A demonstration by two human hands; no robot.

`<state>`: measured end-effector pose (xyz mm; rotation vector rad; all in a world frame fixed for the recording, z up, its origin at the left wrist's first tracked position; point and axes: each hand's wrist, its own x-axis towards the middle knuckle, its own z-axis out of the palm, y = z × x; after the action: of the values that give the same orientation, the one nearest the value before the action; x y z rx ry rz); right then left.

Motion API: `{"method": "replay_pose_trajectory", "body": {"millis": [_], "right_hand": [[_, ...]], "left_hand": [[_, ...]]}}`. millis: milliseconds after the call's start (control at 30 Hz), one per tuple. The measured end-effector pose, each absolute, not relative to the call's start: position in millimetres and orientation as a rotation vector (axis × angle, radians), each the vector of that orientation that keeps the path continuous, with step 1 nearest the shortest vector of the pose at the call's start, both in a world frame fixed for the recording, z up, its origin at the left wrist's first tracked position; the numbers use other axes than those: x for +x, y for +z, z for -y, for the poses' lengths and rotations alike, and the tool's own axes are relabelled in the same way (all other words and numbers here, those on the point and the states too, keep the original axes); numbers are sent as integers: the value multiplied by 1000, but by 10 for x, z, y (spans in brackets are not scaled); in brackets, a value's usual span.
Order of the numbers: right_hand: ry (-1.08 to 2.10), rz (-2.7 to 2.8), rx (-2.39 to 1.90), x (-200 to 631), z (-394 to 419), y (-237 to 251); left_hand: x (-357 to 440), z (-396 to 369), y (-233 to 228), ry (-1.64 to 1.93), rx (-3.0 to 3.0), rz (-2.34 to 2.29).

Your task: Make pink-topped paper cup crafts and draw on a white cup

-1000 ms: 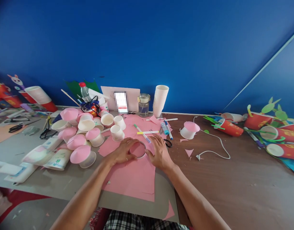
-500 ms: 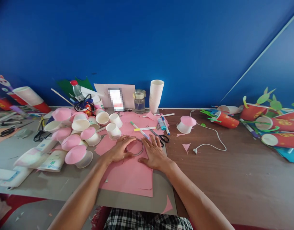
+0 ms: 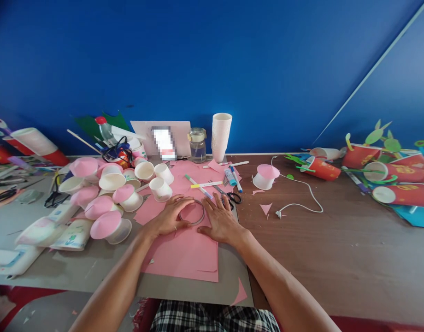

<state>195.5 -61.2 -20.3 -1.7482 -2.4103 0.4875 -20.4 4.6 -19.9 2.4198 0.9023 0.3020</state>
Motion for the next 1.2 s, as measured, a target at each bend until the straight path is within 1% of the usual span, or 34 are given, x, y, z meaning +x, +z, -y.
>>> {"method": "replay_pose_trajectory", "body": {"millis": [267,1200], "right_hand": [[514,2411,-1767,1952,611,-184],[460,2410,-1733,1956,615,-209]], "left_hand": [[-213,-27,-180,300,2439,-867],[-188,10,-131,290,2485,-847]]}}
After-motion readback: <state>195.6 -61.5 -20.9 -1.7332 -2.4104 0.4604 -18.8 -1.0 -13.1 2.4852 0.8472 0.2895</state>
